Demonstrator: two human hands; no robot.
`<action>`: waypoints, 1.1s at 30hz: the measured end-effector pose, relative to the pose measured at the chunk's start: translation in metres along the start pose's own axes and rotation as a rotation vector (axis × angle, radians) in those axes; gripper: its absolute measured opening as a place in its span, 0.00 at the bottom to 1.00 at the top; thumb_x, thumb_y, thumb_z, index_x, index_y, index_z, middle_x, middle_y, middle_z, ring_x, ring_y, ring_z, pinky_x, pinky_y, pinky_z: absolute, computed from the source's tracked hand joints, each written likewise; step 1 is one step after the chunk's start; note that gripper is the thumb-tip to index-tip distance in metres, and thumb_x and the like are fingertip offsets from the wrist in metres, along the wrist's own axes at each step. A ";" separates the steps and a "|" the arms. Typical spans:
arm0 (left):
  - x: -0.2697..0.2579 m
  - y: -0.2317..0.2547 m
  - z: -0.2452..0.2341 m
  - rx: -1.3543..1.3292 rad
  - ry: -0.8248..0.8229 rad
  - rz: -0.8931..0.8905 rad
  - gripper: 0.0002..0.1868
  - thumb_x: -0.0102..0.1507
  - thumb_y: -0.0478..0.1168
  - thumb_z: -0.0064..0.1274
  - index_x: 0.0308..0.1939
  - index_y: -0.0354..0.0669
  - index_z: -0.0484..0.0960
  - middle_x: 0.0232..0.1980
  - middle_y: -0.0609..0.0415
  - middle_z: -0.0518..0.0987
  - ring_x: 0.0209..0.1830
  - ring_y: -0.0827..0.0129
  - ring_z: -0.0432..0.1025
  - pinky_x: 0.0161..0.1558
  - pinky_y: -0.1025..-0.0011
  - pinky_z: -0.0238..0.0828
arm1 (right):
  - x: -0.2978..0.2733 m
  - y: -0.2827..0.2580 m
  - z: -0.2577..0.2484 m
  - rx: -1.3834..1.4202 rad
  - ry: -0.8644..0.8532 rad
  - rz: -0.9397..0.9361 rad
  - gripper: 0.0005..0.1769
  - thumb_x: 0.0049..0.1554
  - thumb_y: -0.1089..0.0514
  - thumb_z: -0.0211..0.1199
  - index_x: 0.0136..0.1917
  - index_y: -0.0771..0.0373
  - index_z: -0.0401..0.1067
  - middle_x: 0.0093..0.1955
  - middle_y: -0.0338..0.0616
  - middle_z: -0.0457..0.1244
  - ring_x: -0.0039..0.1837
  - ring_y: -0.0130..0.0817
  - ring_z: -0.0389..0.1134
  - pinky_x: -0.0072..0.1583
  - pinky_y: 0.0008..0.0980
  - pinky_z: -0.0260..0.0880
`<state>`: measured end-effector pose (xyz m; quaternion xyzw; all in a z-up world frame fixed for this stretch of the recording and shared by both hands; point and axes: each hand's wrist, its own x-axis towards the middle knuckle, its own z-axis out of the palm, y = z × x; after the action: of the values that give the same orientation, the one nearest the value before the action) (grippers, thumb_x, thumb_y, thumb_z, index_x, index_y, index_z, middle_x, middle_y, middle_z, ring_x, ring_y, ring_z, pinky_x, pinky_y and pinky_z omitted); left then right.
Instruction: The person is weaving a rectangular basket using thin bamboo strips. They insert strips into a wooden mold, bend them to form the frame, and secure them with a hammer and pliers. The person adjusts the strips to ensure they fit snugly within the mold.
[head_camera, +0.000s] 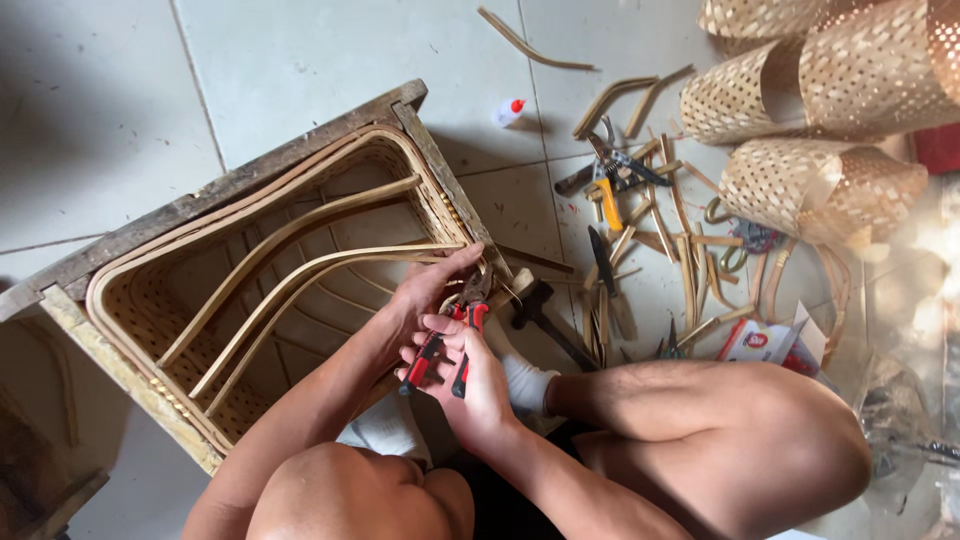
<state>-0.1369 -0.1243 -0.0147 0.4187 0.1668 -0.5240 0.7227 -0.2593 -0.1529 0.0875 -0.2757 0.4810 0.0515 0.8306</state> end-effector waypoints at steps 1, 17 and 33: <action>-0.002 0.002 -0.001 0.058 0.008 0.018 0.24 0.60 0.54 0.63 0.45 0.36 0.81 0.39 0.51 0.80 0.37 0.67 0.74 0.40 0.66 0.74 | -0.001 -0.002 0.003 -0.010 -0.009 -0.002 0.26 0.60 0.49 0.56 0.67 0.66 0.66 0.62 0.53 0.62 0.65 0.50 0.67 0.65 0.54 0.71; -0.138 -0.047 -0.052 1.636 0.308 0.712 0.27 0.60 0.54 0.60 0.54 0.39 0.75 0.45 0.47 0.84 0.44 0.56 0.79 0.44 0.62 0.77 | -0.019 -0.296 -0.053 -2.126 -0.094 -0.601 0.23 0.64 0.43 0.52 0.47 0.64 0.73 0.43 0.50 0.67 0.45 0.40 0.69 0.51 0.44 0.68; -0.145 -0.059 -0.042 1.546 0.444 0.714 0.24 0.58 0.51 0.63 0.49 0.39 0.77 0.46 0.46 0.83 0.46 0.53 0.77 0.48 0.59 0.75 | 0.151 -0.173 -0.255 -2.329 0.196 -0.765 0.18 0.55 0.50 0.60 0.54 0.62 0.76 0.60 0.58 0.64 0.60 0.59 0.66 0.61 0.55 0.69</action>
<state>-0.2393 -0.0080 0.0340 0.9100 -0.2389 -0.1395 0.3087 -0.3148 -0.4553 -0.0652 -0.9785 0.0965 0.1822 0.0107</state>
